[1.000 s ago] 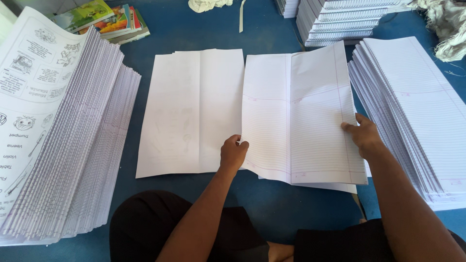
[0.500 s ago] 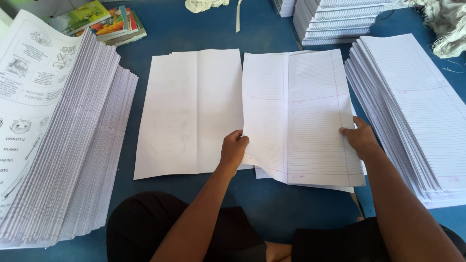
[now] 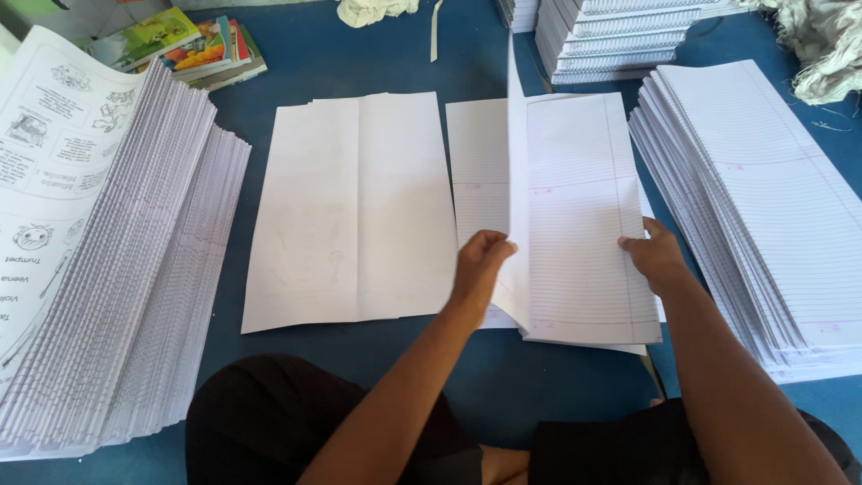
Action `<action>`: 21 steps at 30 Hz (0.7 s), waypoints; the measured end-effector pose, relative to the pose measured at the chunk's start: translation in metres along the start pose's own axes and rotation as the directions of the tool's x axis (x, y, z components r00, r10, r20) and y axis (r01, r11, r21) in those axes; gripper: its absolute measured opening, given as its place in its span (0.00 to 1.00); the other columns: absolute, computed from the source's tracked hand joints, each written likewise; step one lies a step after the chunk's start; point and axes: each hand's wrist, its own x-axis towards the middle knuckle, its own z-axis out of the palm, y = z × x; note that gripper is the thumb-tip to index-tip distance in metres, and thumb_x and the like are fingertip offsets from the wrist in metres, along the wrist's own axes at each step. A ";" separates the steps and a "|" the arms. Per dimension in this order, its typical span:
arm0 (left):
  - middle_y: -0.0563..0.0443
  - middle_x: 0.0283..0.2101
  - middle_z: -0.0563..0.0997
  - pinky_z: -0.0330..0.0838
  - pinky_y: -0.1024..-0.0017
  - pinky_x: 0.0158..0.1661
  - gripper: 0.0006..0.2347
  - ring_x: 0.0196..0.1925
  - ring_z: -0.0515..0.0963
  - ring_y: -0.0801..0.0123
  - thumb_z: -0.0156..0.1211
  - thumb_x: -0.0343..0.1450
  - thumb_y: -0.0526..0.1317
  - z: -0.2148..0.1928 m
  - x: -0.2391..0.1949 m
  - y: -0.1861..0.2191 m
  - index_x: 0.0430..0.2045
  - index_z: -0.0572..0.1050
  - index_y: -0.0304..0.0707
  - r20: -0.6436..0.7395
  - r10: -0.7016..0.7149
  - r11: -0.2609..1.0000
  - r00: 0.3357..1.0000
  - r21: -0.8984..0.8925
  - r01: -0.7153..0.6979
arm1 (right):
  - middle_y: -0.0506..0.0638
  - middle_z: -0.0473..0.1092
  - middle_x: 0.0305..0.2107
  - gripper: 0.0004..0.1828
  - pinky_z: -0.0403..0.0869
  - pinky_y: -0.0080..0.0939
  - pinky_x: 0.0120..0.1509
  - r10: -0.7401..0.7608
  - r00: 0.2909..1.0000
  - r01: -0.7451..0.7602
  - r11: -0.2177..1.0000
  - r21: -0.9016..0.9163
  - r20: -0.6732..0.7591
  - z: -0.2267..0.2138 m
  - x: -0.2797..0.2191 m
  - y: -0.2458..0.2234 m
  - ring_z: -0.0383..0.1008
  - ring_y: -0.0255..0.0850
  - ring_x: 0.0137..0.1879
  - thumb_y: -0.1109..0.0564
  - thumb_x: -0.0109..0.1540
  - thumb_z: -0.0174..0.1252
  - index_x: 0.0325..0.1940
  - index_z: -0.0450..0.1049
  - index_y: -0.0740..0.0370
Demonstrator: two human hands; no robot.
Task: The person sits on the floor and repeatedly picks up printed sheets, flips through them, and places them into separate stacks. The person handles both printed and lined paper, organizing them into piles on the floor.
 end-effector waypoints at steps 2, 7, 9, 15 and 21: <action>0.48 0.37 0.76 0.70 0.70 0.44 0.12 0.41 0.74 0.68 0.62 0.68 0.42 0.017 -0.002 -0.001 0.38 0.74 0.33 0.049 -0.036 0.999 0.998 -0.039 0.038 | 0.68 0.70 0.56 0.33 0.74 0.55 0.62 -0.012 1.000 0.012 1.000 0.021 0.004 -0.001 -0.001 0.000 0.76 0.56 0.57 0.60 0.65 0.58 0.74 0.60 0.63; 0.45 0.46 0.75 0.70 0.60 0.47 0.18 0.49 0.75 0.63 0.61 0.65 0.48 0.057 -0.011 -0.005 0.43 0.70 0.39 0.116 -0.140 0.990 0.983 0.051 0.135 | 0.68 0.70 0.56 0.33 0.74 0.56 0.63 0.037 0.999 -0.038 0.997 0.060 0.026 -0.003 0.000 -0.001 0.75 0.56 0.58 0.59 0.64 0.58 0.74 0.59 0.62; 0.45 0.50 0.75 0.69 0.59 0.49 0.19 0.53 0.74 0.63 0.59 0.66 0.51 0.064 -0.014 -0.011 0.45 0.71 0.39 0.133 -0.161 0.986 0.978 0.064 0.154 | 0.67 0.71 0.57 0.33 0.75 0.56 0.62 0.081 0.996 -0.083 0.994 0.074 0.038 -0.004 0.002 0.001 0.76 0.57 0.58 0.58 0.65 0.57 0.75 0.59 0.61; 0.43 0.49 0.79 0.71 0.60 0.51 0.16 0.52 0.78 0.61 0.49 0.71 0.46 0.062 -0.016 -0.042 0.45 0.75 0.35 0.057 -0.074 0.985 0.996 0.162 0.064 | 0.67 0.70 0.58 0.30 0.75 0.55 0.61 0.061 0.990 -0.089 0.971 0.223 0.129 -0.007 0.015 0.012 0.74 0.55 0.60 0.47 0.69 0.45 0.73 0.61 0.65; 0.36 0.44 0.79 0.74 0.61 0.48 0.14 0.43 0.80 0.53 0.47 0.72 0.36 0.042 -0.027 -0.062 0.50 0.76 0.33 0.029 -0.004 0.779 1.000 0.627 -0.015 | 0.73 0.66 0.58 0.49 0.69 0.55 0.62 0.224 0.960 -0.264 0.922 0.284 0.168 -0.009 0.005 -0.003 0.70 0.58 0.62 0.25 0.69 0.27 0.72 0.57 0.70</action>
